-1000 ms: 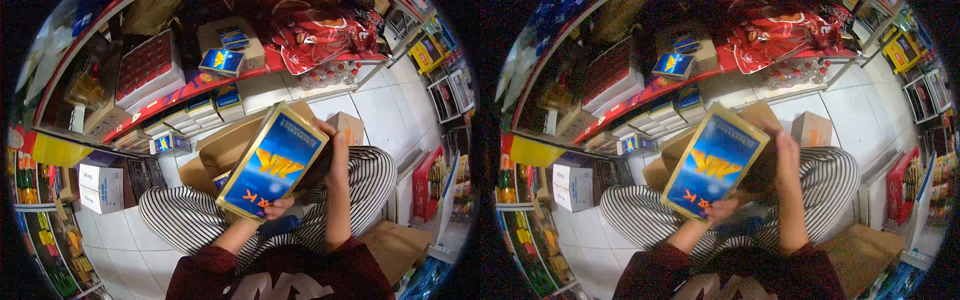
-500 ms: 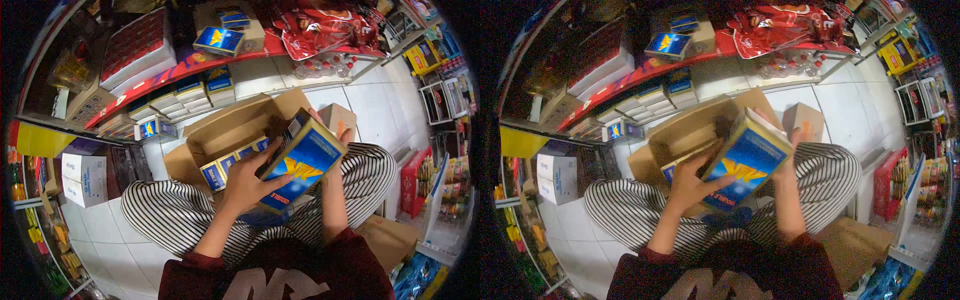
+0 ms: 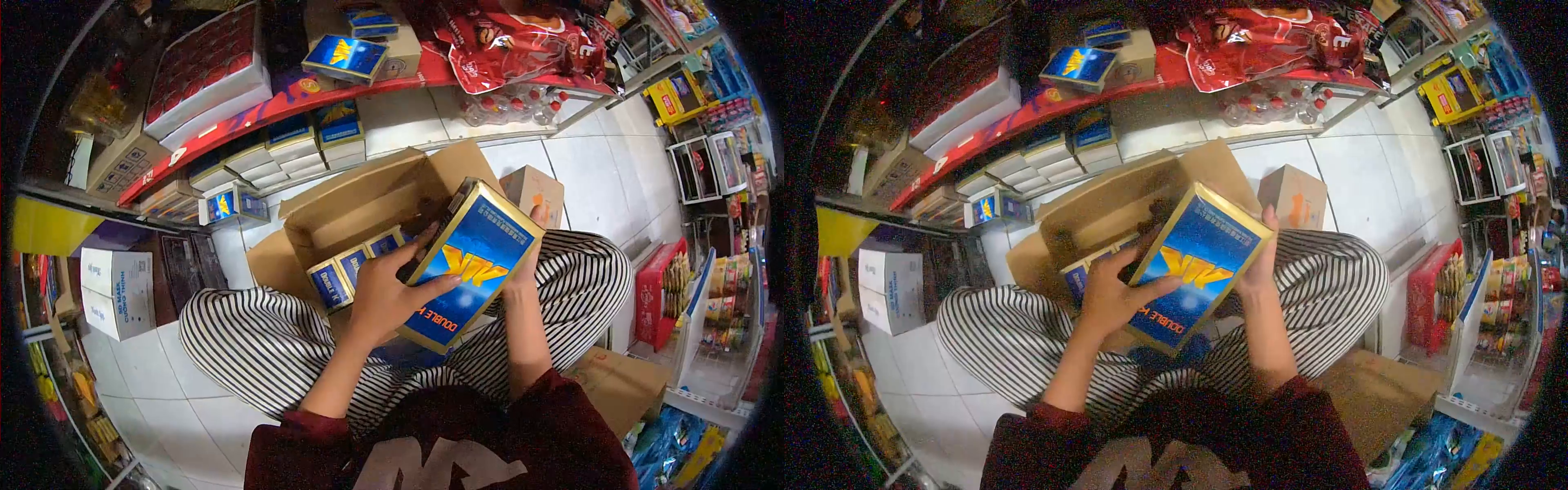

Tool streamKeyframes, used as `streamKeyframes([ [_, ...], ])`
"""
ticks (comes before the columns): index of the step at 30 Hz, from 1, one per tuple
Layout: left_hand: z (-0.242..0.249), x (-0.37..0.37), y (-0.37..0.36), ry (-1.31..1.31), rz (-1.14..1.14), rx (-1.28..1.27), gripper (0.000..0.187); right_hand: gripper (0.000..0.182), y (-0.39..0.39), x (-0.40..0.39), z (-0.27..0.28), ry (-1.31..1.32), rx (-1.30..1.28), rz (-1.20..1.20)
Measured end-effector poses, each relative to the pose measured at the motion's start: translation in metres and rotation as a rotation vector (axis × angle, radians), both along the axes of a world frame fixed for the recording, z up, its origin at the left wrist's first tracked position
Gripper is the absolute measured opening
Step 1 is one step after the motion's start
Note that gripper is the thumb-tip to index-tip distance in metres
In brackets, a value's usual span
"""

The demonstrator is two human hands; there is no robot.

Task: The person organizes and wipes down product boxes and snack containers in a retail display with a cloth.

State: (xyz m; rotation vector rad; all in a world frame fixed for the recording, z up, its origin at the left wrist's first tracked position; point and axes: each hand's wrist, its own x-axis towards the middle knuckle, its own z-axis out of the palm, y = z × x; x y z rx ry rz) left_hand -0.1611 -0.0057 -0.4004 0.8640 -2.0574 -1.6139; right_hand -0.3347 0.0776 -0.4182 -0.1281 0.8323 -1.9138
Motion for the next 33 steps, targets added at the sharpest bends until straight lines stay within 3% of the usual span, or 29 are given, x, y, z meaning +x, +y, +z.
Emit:
streamKeyframes([
  [4,-0.012,0.001,0.000,0.123,-0.002,0.268,0.052,0.081,-0.008,0.001,0.007,0.062,-0.047,0.048],
  [7,-0.006,0.003,0.008,0.174,0.081,1.212,0.043,0.078,-0.001,0.002,0.009,0.156,0.124,-0.036],
  [8,-0.011,0.000,0.025,0.364,0.179,1.374,0.038,0.075,0.000,0.001,0.009,0.162,0.138,-0.048],
  [9,-0.036,-0.003,0.027,0.589,-0.452,1.755,0.039,0.072,0.000,0.002,0.011,0.167,0.152,-0.063],
  [10,-0.047,-0.003,0.026,0.708,-0.774,1.952,0.039,0.069,0.001,0.002,0.013,0.171,0.166,-0.081],
  [11,-0.054,-0.004,0.029,0.731,-0.727,1.993,0.040,0.067,0.001,0.002,0.013,0.176,0.163,-0.082],
  [14,-0.057,0.001,0.025,0.698,-0.591,1.979,0.040,0.061,-0.004,0.007,0.012,0.260,0.154,-0.092],
  [18,-0.061,0.002,0.022,0.655,-0.557,1.929,0.041,0.060,-0.005,0.005,0.003,0.121,0.234,-0.095],
  [21,-0.061,0.002,0.022,0.629,-0.552,1.916,0.042,0.067,-0.004,0.003,0.008,0.194,0.244,-0.027],
  [27,-0.063,0.008,0.020,0.619,-0.500,1.860,0.044,0.070,0.002,-0.009,0.013,0.246,-0.061,0.132],
  [30,-0.059,0.009,0.018,0.544,-0.329,1.696,0.045,0.072,0.001,-0.010,0.021,0.060,-0.324,0.230],
  [33,-0.050,0.005,0.016,0.286,-0.134,1.294,0.046,0.065,0.000,0.000,0.024,0.192,-0.303,0.164],
])
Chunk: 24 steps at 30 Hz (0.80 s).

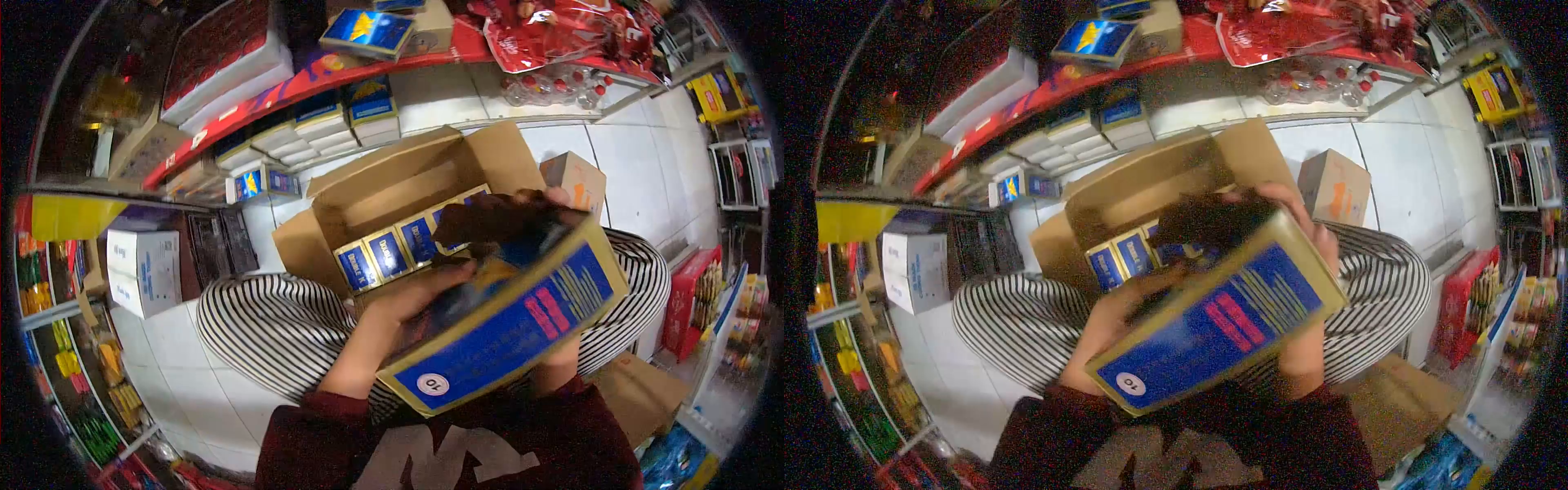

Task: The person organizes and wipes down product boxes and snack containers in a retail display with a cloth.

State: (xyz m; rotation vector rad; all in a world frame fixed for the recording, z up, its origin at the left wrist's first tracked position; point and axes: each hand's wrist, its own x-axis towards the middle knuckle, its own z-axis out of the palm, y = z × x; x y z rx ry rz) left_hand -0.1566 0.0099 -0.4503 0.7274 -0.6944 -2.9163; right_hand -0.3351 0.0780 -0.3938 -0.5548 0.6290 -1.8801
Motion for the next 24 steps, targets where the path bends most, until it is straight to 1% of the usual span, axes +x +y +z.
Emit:
streamKeyframes([
  [1,0.004,-0.002,-0.001,-0.075,-0.007,-0.138,0.047,0.061,0.000,0.000,-0.007,0.044,-0.040,-0.004],
  [2,0.008,-0.003,-0.002,-0.119,-0.025,-0.267,0.047,0.058,0.000,0.001,-0.008,0.023,-0.100,0.027],
  [4,0.017,-0.007,-0.010,-0.158,-0.096,-0.435,0.048,0.055,-0.002,0.002,-0.008,-0.023,-0.216,0.097],
  [5,0.024,-0.009,-0.017,-0.175,-0.169,-0.486,0.048,0.055,-0.001,0.001,-0.003,-0.033,-0.165,0.084],
  [6,0.031,-0.010,-0.025,-0.091,-0.212,-0.589,0.048,0.055,0.001,-0.002,-0.001,-0.035,-0.114,0.066],
  [7,0.038,-0.009,-0.035,-0.001,-0.258,-0.690,0.049,0.060,0.002,-0.005,-0.001,-0.060,-0.050,0.031],
  [8,0.044,-0.008,-0.043,0.091,-0.305,-0.789,0.049,0.061,0.002,-0.006,-0.001,-0.091,-0.049,0.053],
  [10,0.048,-0.005,-0.050,0.175,-0.256,-1.070,0.055,0.064,0.001,-0.006,-0.004,-0.158,-0.046,0.097],
  [12,0.042,0.000,-0.050,0.232,-0.185,-1.313,0.059,0.064,0.003,-0.012,-0.017,0.016,0.124,0.065],
  [13,0.034,-0.002,-0.047,0.281,-0.005,-1.448,0.057,0.063,0.004,-0.012,-0.020,0.053,0.256,0.001],
  [15,0.037,0.004,-0.046,0.139,-0.115,-1.176,0.055,0.047,0.002,-0.002,-0.012,0.117,0.388,-0.104],
  [16,0.040,0.005,-0.048,0.076,-0.170,-1.040,0.054,0.048,-0.006,0.003,-0.001,0.038,0.445,-0.101],
  [18,0.033,0.005,-0.050,0.044,-0.153,-0.977,0.052,0.050,-0.019,0.006,0.009,-0.115,0.558,-0.104],
  [19,0.032,0.005,-0.051,0.020,-0.148,-0.925,0.052,0.057,-0.019,-0.006,-0.003,0.075,0.682,-0.119],
  [20,0.032,0.006,-0.052,-0.006,-0.139,-0.874,0.051,0.060,-0.016,-0.011,-0.001,0.075,0.644,-0.057],
  [22,0.034,0.010,-0.056,-0.070,-0.152,-0.869,0.045,0.067,-0.011,-0.010,0.005,0.070,0.561,0.080],
  [23,0.033,0.012,-0.057,-0.084,-0.147,-0.861,0.041,0.068,-0.011,-0.007,0.010,0.033,0.467,0.128],
  [24,0.032,0.014,-0.059,-0.098,-0.143,-0.853,0.038,0.071,-0.010,-0.008,0.010,0.368,0.444,0.172],
])
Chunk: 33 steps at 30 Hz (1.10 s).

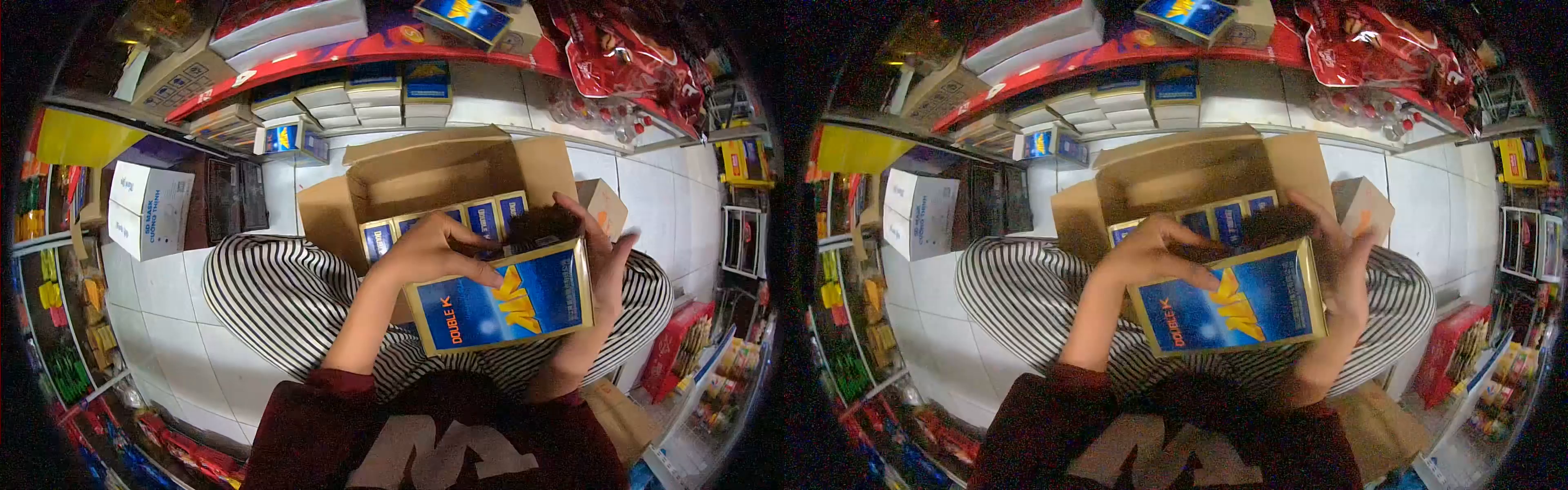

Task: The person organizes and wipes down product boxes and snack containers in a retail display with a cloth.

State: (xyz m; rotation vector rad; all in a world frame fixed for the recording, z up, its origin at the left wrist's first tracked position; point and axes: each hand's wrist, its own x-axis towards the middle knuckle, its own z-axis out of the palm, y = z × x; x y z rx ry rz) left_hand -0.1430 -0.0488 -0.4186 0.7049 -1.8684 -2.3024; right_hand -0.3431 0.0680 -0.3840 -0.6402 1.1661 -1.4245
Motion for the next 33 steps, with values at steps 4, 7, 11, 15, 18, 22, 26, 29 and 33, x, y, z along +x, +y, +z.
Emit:
streamKeyframes([
  [4,-0.017,0.007,-0.002,-0.037,-0.022,-0.083,0.032,0.065,0.004,-0.008,-0.015,0.499,-0.013,0.302],
  [7,-0.024,0.016,-0.004,-0.137,-0.050,0.027,0.034,0.051,0.005,0.004,-0.034,0.406,0.178,0.267],
  [11,-0.033,0.025,-0.007,-0.079,0.061,-0.096,0.047,0.040,0.004,0.009,-0.052,0.156,0.236,0.104],
  [15,-0.039,0.050,-0.039,0.058,0.779,0.453,0.043,0.043,0.013,-0.018,-0.100,0.063,0.033,0.011],
  [18,-0.017,0.071,-0.057,0.189,1.453,0.348,0.033,0.045,0.012,-0.028,-0.117,-0.218,0.205,-0.384],
  [22,-0.010,0.068,-0.053,0.223,1.602,0.278,0.027,0.042,-0.037,-0.004,-0.087,-0.147,0.078,-0.688],
  [26,-0.014,0.050,-0.049,0.227,1.434,0.385,0.022,0.038,-0.098,-0.002,-0.112,-0.239,0.022,-0.618],
  [29,-0.021,0.045,-0.050,0.256,1.414,0.414,0.016,0.041,-0.157,0.014,-0.141,-0.377,0.010,-0.568],
  [33,-0.016,0.038,-0.048,0.246,1.312,0.285,0.014,0.067,-0.196,0.037,-0.209,0.219,0.206,-0.436],
])
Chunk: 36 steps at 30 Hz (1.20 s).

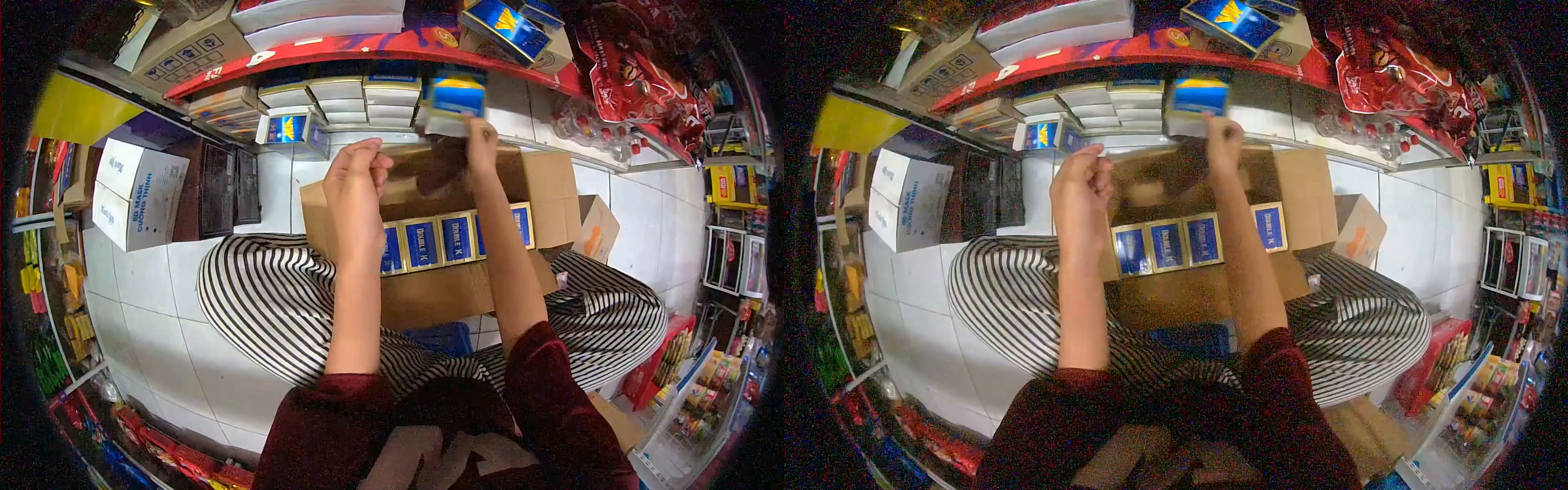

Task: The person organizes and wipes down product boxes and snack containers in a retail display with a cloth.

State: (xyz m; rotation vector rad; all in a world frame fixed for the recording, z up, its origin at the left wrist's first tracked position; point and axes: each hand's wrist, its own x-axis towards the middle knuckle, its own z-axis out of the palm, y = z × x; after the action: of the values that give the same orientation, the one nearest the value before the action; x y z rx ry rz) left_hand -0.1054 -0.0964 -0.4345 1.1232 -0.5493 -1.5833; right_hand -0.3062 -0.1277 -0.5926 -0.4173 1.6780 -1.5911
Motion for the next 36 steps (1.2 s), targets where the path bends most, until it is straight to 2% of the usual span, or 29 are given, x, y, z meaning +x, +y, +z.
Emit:
streamKeyframes([
  [1,0.001,-0.003,0.000,-0.018,-0.012,0.002,0.015,0.069,-0.005,0.005,0.000,0.267,0.092,0.054],
  [5,-0.004,-0.010,0.004,-0.045,-0.073,0.023,0.017,0.066,-0.010,-0.026,0.014,0.358,0.222,0.243],
  [10,-0.002,-0.013,0.007,-0.082,-0.115,0.064,0.016,0.058,0.001,-0.025,0.030,0.536,0.109,0.481],
  [13,-0.004,-0.013,0.009,-0.083,-0.120,0.012,0.016,0.055,0.002,-0.013,0.026,0.906,0.007,0.357],
  [14,-0.005,-0.013,0.010,-0.085,-0.115,0.010,0.017,0.050,-0.002,-0.013,0.027,0.906,0.085,0.308],
  [17,-0.007,-0.014,0.011,-0.094,-0.117,0.001,0.017,0.045,-0.015,-0.021,0.036,0.947,0.241,0.399],
  [18,-0.007,-0.014,0.011,-0.109,-0.121,0.018,0.017,0.044,-0.019,-0.022,0.033,0.966,0.116,0.349],
  [22,-0.016,-0.013,0.009,-0.135,-0.125,0.046,0.017,0.052,-0.040,-0.031,0.025,0.987,0.276,0.343],
  [28,-0.020,-0.008,0.005,-0.155,-0.111,0.090,0.014,0.048,-0.049,-0.036,0.030,0.882,0.280,0.403],
  [31,-0.023,-0.006,0.006,-0.185,-0.103,0.088,0.014,0.046,-0.046,-0.033,0.033,0.920,0.292,0.377],
  [34,-0.025,-0.004,0.007,-0.237,-0.091,0.085,0.014,0.043,-0.047,-0.041,0.018,1.059,0.423,0.540],
  [36,-0.031,-0.003,0.008,-0.247,-0.104,0.086,0.014,0.046,-0.032,-0.041,0.012,1.061,0.267,0.514],
])
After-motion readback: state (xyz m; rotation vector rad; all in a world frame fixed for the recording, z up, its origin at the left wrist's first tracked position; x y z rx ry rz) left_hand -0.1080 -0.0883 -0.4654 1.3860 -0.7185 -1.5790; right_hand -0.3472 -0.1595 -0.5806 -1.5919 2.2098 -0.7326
